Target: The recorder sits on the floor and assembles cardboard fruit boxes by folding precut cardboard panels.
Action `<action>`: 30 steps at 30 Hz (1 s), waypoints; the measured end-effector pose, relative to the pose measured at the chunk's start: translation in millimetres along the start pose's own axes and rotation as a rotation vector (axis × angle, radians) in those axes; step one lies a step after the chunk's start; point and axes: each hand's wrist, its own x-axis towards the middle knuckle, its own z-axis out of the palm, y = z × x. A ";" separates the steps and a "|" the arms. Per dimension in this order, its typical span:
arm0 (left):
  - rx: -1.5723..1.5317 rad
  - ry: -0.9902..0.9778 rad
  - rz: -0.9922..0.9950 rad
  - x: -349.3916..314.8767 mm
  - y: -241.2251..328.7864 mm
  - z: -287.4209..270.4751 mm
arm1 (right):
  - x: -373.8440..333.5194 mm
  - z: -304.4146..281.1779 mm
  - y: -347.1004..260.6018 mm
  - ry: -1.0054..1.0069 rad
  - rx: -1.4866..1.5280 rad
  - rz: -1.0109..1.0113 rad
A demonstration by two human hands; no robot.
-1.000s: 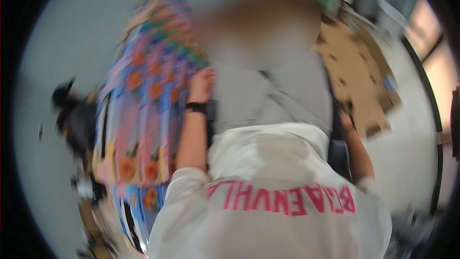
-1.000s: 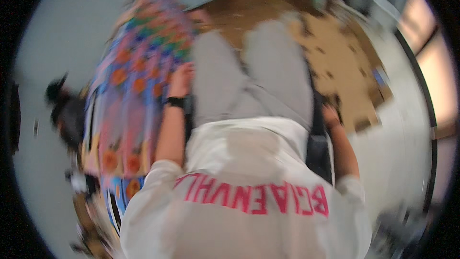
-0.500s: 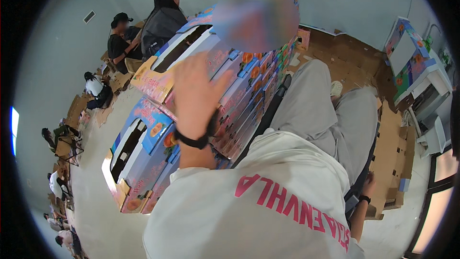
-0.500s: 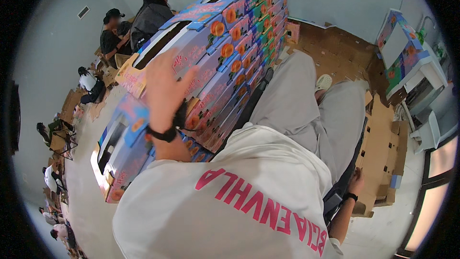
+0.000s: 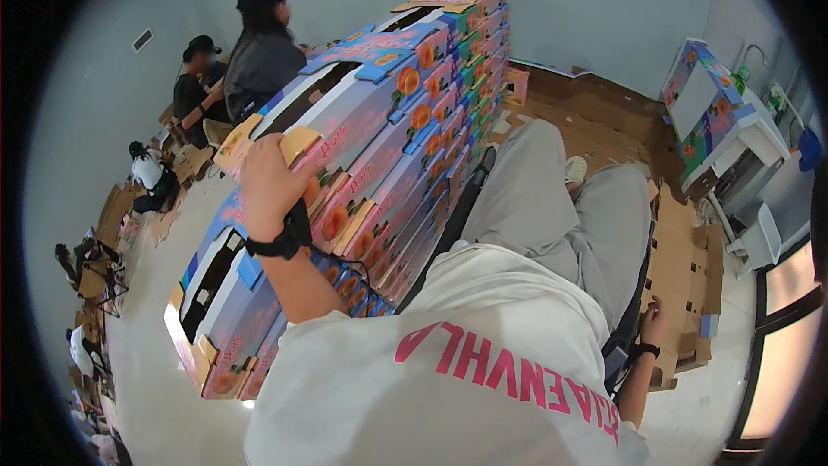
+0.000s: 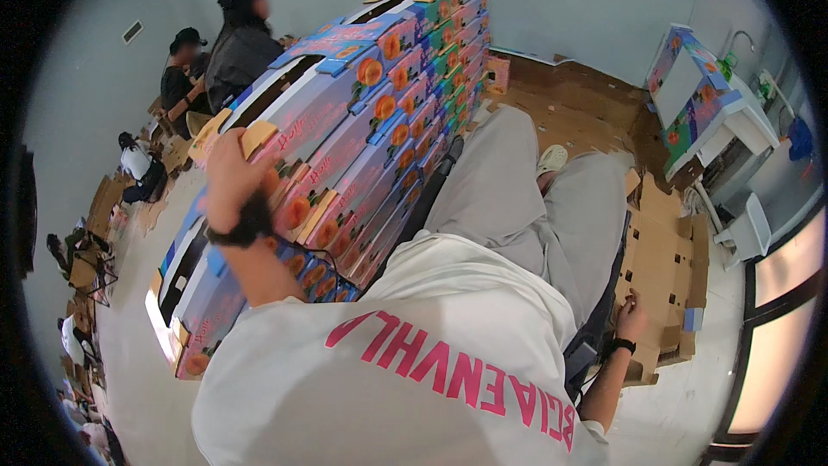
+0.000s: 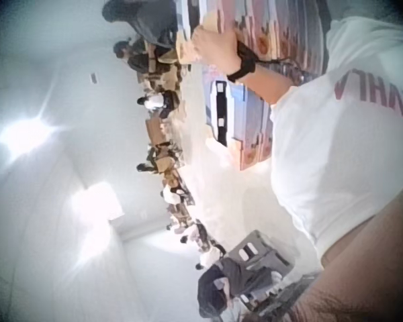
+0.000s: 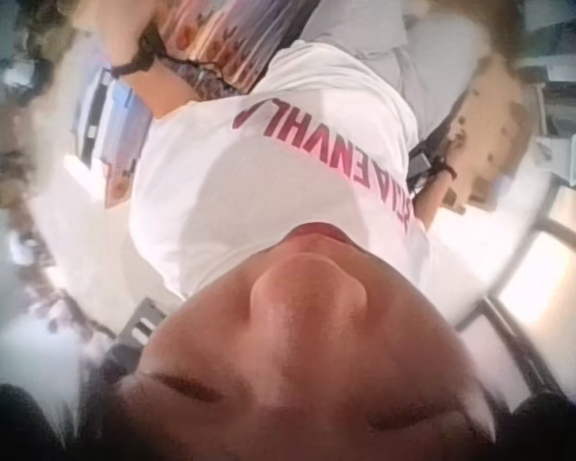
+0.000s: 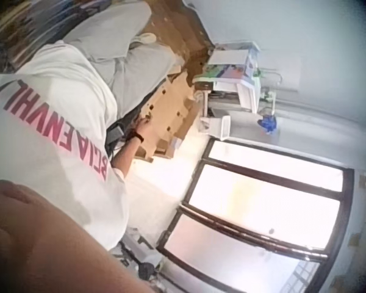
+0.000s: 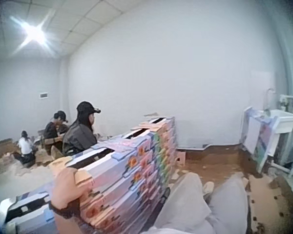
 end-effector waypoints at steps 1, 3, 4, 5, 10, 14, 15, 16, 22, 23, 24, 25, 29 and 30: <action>-0.001 0.001 0.014 -2.9 0.4 -5.6 | -0.5 -3.4 -1.7 0.052 -0.001 -0.038; -0.119 -0.017 -0.043 -8.9 5.0 -21.5 | -1.8 -9.7 -5.9 -0.006 0.116 0.022; -0.123 -0.051 -0.047 -11.8 10.3 -29.8 | -2.1 -12.4 -7.2 0.020 0.095 0.013; -0.140 -0.037 -0.028 -15.0 16.4 -38.5 | -1.7 -14.8 -7.9 0.023 0.134 0.042; -0.279 0.011 0.139 -26.7 63.0 -69.9 | 10.1 -20.4 -2.9 0.041 0.194 0.050; -0.331 -0.017 0.388 -17.5 103.6 -58.1 | 16.1 -26.9 -11.9 0.218 0.264 -0.115; -0.347 -0.026 0.453 -15.5 116.2 -47.7 | 14.9 -32.2 -17.7 0.218 0.260 -0.105; -0.377 -0.049 0.477 -14.3 130.4 -34.6 | 14.6 -39.2 -25.0 0.204 0.286 -0.130; -0.715 -0.259 0.844 -17.4 233.1 92.2 | 27.4 -84.7 -90.6 0.353 0.429 -0.037; -0.786 -0.402 0.842 -14.8 250.8 118.5 | 30.0 -91.3 -104.4 0.402 0.583 -0.063; -0.825 -0.553 0.809 -13.5 262.6 139.8 | 28.9 -96.9 -119.1 0.444 0.738 -0.081; -0.858 -0.557 0.811 -12.3 267.0 155.4 | 27.9 -102.8 -136.4 0.462 0.729 -0.077; -0.890 -0.456 0.876 -12.2 268.8 183.5 | 16.8 -126.8 -218.5 0.261 0.408 -0.393; -0.873 -0.509 0.881 -13.7 269.3 184.2 | 16.1 -134.6 -237.5 0.203 0.327 -0.488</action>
